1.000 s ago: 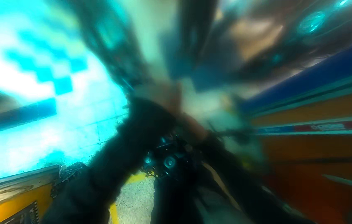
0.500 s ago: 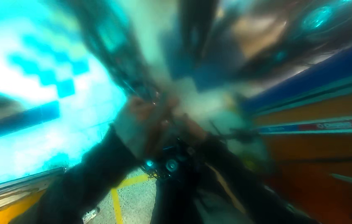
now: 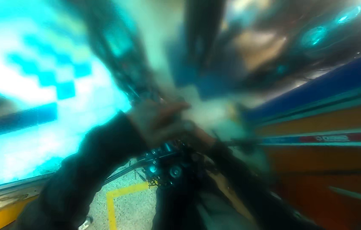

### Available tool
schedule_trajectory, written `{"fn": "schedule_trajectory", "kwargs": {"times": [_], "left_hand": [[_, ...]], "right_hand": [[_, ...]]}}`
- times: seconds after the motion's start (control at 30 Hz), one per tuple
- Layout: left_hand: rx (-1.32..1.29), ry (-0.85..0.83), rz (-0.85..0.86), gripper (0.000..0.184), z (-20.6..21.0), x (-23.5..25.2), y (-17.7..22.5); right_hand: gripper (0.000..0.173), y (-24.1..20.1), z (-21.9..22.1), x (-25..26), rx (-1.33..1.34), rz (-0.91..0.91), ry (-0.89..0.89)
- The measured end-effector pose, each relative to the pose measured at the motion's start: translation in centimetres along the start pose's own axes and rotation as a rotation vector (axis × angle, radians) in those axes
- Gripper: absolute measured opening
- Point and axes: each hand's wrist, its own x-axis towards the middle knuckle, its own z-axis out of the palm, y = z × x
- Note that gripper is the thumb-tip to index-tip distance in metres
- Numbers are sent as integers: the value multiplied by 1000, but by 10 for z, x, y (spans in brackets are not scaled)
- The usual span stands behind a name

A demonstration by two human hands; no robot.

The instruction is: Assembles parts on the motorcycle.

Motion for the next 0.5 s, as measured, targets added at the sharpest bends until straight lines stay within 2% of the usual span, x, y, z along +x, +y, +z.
{"fn": "schedule_trajectory", "kwargs": {"times": [0.07, 0.13, 0.2, 0.27, 0.3, 0.33, 0.43, 0.5], "left_hand": [[-111, 139, 63, 48, 0, 6, -3], [-238, 270, 107, 56, 7, 6, -25], [-333, 251, 91, 69, 29, -4, -43], [-342, 228, 67, 64, 55, -9, -41], [-326, 267, 22, 58, 63, -10, -34], [-288, 344, -3, 51, 70, -8, -30], [-193, 512, -37, 42, 84, 0, -28], [-109, 515, -70, 44, 84, -4, -13]], "right_hand": [[30, -12, -4, -3, -4, 31, -27], [28, -14, -5, -5, 1, 35, -40], [27, -14, -6, -6, 10, 30, -27], [26, -7, -6, -8, -2, 14, -28], [26, -4, -6, -10, -11, 16, -38], [28, -2, -7, -13, -11, 24, -52], [58, 7, -10, -27, -60, 120, -152], [60, 12, -4, -35, -103, 144, -177]]}}
